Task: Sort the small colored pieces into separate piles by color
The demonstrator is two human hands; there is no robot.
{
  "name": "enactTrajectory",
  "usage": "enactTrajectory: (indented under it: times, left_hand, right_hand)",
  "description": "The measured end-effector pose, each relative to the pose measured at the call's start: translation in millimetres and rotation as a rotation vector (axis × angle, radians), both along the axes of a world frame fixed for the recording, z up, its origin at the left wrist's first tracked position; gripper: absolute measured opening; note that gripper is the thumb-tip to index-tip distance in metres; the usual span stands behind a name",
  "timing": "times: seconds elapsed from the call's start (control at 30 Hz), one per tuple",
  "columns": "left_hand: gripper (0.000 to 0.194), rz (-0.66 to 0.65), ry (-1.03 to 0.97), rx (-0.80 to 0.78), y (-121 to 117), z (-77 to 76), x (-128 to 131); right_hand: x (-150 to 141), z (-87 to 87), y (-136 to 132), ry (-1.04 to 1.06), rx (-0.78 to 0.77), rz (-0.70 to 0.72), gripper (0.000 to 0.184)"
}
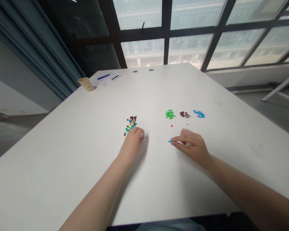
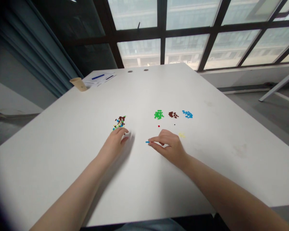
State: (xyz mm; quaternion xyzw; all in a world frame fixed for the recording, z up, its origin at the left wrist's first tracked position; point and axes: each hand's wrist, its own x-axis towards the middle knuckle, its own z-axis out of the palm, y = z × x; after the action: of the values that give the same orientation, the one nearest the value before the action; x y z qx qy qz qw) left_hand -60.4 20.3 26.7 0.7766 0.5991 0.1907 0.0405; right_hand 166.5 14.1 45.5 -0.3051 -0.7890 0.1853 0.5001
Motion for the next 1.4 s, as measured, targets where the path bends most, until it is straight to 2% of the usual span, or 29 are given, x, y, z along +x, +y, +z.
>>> enactTrajectory:
  times: [0.07, 0.13, 0.23, 0.3, 0.37, 0.4, 0.5, 0.83, 0.97, 1.1, 1.23, 1.4]
  left_hand:
    - [0.021, 0.131, 0.126, -0.075, 4.8, -1.2, -9.1]
    - [0.026, 0.237, 0.225, -0.134, 8.4, -0.7, -19.0]
    - [0.03, 0.345, 0.28, -0.184, 14.0, 1.4, -35.9]
    - [0.031, 0.394, 0.289, -0.195, 17.9, 2.0, -47.3]
    - [0.031, 0.436, 0.293, -0.213, 21.2, 0.8, -56.4]
    - [0.031, 0.45, 0.293, -0.227, 22.4, -0.5, -59.6]
    - [0.032, 0.47, 0.286, -0.266, 24.2, -6.0, -63.9]
    - [0.031, 0.486, 0.245, -0.333, 26.7, -14.4, -61.6]
    - [0.03, 0.474, 0.213, -0.337, 28.2, -15.0, -62.9]
    - [0.027, 0.47, 0.17, -0.341, 29.6, -12.8, -65.2]
    - [0.022, 0.46, 0.148, -0.342, 31.6, -9.5, -66.2]
    - [0.025, 0.425, 0.108, -0.32, 32.3, -7.4, -66.2]
  right_hand:
    - [7.5, -1.8, 10.5, -0.028, -0.014, -0.047, 0.009]
    - [27.4, -5.5, 29.2, -0.059, -0.028, -0.197, 0.013]
    - [79.8, -15.4, 65.3, -0.041, -0.087, -0.632, 0.021]
    - [118.4, -24.8, 85.8, -0.054, -0.197, -0.867, 0.026]
    - [147.9, -35.0, 98.7, -0.143, -0.357, -0.991, 0.028]
    - [157.3, -39.8, 102.3, -0.198, -0.43, -1.011, 0.029]
    - [165.7, -51.2, 106.1, -0.313, -0.552, -0.993, 0.028]
    - [150.9, -61.5, 112.0, -0.398, -0.564, -1.066, 0.029]
    - [149.3, -57.6, 109.6, -0.418, -0.564, -1.021, 0.033]
    - [138.9, -41.6, 100.8, -0.385, -0.515, -1.005, 0.043]
    - [107.3, -24.4, 83.2, -0.357, -0.438, -0.832, 0.04]
    - [55.7, -14.6, 52.7, -0.395, -0.315, -0.461, 0.031]
